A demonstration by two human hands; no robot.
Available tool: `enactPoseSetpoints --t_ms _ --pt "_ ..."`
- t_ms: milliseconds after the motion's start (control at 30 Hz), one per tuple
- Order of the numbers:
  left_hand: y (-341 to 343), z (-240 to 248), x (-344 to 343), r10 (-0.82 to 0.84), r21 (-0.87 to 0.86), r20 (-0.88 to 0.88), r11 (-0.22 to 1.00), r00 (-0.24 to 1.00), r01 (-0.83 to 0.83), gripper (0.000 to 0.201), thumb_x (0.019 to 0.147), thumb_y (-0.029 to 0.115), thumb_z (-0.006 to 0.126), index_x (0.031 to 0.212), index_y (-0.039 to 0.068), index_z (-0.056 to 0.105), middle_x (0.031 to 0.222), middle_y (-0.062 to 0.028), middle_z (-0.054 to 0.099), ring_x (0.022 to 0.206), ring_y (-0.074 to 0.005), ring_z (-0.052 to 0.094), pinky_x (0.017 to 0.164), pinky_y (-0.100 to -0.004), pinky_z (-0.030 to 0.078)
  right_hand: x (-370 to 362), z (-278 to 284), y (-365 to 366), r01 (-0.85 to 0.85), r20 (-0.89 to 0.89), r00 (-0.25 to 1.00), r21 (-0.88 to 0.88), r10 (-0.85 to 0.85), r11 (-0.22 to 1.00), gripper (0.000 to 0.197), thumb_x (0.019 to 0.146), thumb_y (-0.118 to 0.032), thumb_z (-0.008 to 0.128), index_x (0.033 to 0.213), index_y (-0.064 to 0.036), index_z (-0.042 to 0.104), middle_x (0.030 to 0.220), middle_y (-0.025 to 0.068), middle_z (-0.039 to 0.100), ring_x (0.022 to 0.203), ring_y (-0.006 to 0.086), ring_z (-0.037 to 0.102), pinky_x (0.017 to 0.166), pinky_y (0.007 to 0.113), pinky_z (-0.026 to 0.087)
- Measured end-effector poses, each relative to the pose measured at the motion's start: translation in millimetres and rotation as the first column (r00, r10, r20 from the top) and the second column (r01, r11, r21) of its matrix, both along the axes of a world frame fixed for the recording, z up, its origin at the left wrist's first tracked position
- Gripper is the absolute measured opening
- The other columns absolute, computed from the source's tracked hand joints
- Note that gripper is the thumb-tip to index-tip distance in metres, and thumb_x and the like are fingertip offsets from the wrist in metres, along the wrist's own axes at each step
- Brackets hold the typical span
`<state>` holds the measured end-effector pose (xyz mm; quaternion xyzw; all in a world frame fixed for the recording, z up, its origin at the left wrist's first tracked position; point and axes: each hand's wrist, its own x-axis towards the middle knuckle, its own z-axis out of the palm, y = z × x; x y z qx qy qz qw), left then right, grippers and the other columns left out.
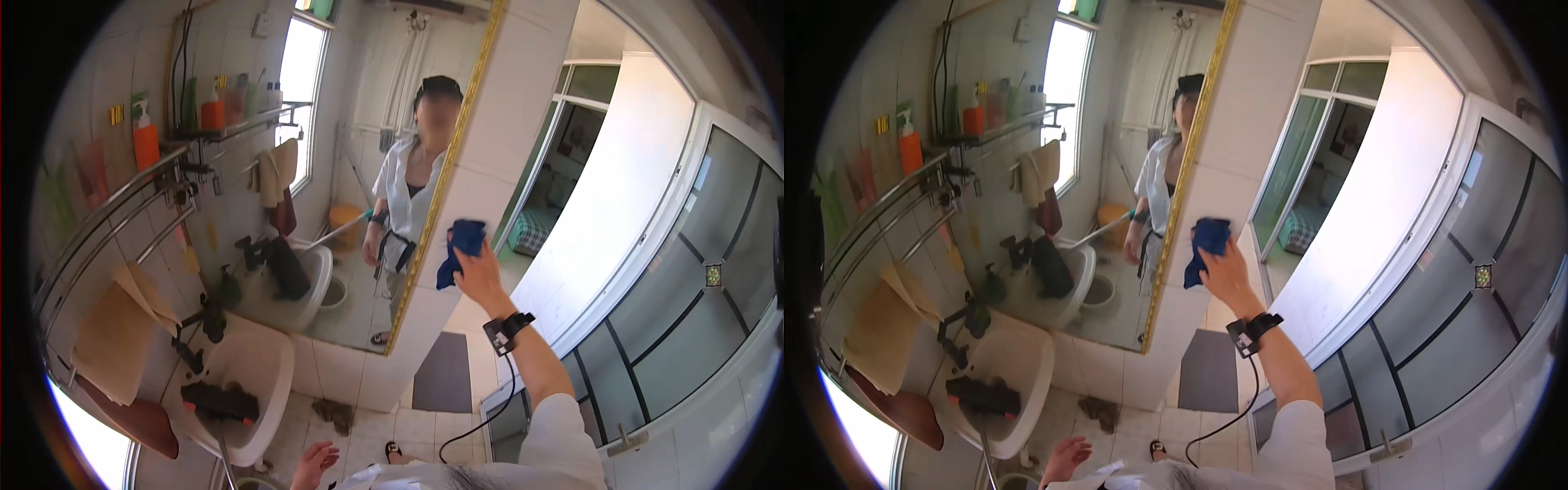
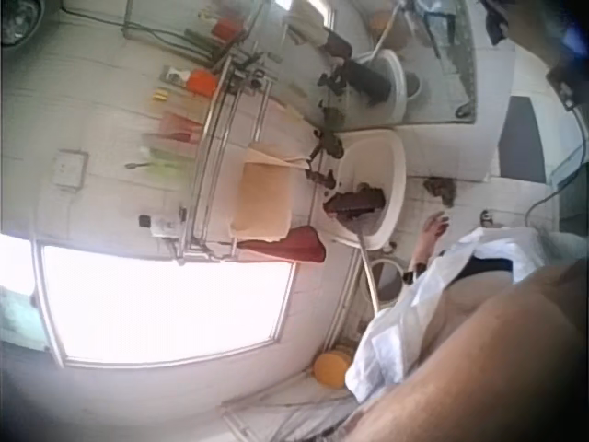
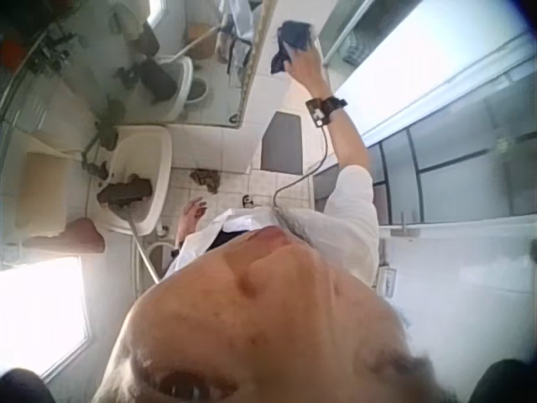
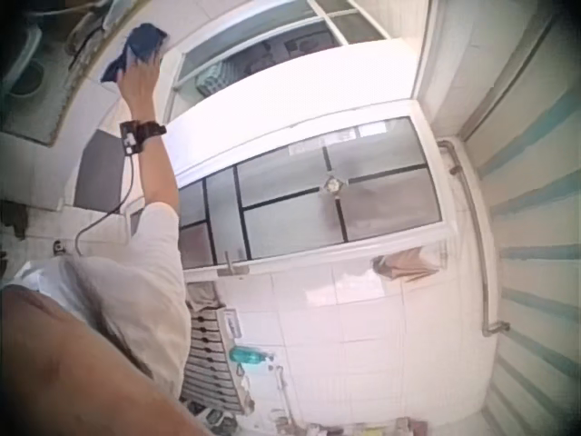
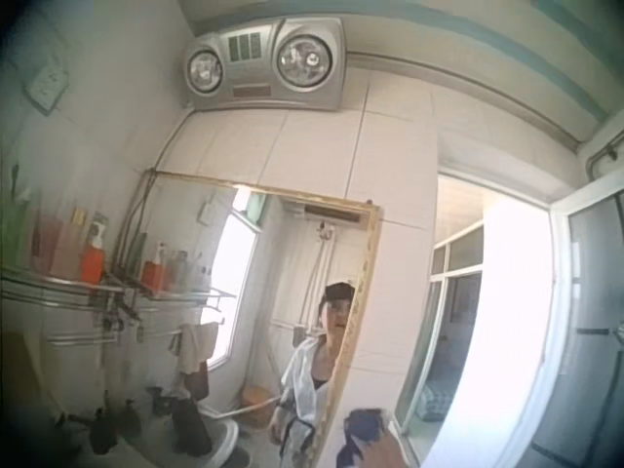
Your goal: Cleaning various surfaces and items in a bathroom including a mirror, shelf objects, and a window.
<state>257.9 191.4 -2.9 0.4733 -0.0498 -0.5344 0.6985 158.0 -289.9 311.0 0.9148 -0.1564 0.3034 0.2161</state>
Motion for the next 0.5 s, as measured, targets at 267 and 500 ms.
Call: enactPoseSetpoints --t_ms 267,500 --pt "-20.9 -60.0 22.7 -0.008 0.038 0.067 0.999 0.998 0.006 0.042 0.097 0.025 0.047 0.133 0.003 0.046 0.119 -0.0155 0.059 0.105 -0.0238 0.058 0.093 -0.0345 0.047 64.3 307.0 5.6 -0.050 0.413 0.868 -0.481 0.276 0.875 0.077 0.064 -0.002 0.059 0.138 -0.0060 0.038 0.134 0.0178 0.048 0.098 0.0373 0.055 0.095 0.043 0.041" --pt "-39.5 -1.6 26.2 0.057 0.022 0.130 0.998 0.990 -0.061 0.042 0.095 0.027 0.051 0.130 0.002 0.049 0.119 -0.0146 0.059 0.107 -0.0216 0.057 0.095 -0.0351 0.044 90.5 425.9 -19.3 0.112 0.605 0.694 -0.625 0.389 0.772 0.066 0.069 -0.010 0.056 0.133 -0.0003 0.042 0.137 0.0159 0.046 0.128 0.0317 0.040 0.107 0.041 0.031"
